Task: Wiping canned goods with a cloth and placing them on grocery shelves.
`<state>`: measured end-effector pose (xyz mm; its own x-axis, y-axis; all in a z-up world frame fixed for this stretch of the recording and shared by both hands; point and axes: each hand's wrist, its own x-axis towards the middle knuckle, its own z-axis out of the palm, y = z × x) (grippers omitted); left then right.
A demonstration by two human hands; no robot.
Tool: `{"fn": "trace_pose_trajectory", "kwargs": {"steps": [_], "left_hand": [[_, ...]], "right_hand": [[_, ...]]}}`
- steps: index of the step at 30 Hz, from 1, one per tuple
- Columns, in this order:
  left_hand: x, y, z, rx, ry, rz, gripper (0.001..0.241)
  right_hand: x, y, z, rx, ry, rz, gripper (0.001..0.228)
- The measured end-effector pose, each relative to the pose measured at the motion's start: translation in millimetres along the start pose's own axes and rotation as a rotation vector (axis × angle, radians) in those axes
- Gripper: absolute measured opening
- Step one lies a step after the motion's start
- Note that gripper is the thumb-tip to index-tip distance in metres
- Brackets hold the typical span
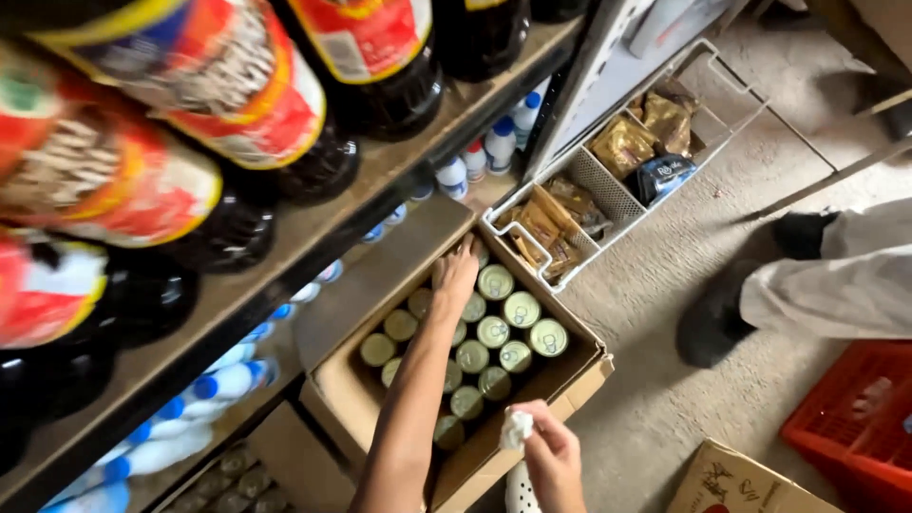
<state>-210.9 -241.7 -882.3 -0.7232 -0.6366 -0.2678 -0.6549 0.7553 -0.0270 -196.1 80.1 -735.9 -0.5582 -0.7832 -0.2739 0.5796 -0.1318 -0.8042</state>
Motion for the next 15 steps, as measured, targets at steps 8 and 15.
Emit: {"fn": "trace_pose_trajectory", "kwargs": {"steps": [8, 15], "left_hand": [[-9.3, 5.4, 12.1, 0.302, 0.448, -0.092, 0.040], [-123.2, -15.8, -144.7, -0.096, 0.355, -0.116, 0.047]], "right_hand": [[3.5, -8.5, 9.0, -0.104, -0.010, 0.002, 0.022], [-24.6, -88.5, 25.2, -0.407, 0.117, 0.077, 0.024]]}}
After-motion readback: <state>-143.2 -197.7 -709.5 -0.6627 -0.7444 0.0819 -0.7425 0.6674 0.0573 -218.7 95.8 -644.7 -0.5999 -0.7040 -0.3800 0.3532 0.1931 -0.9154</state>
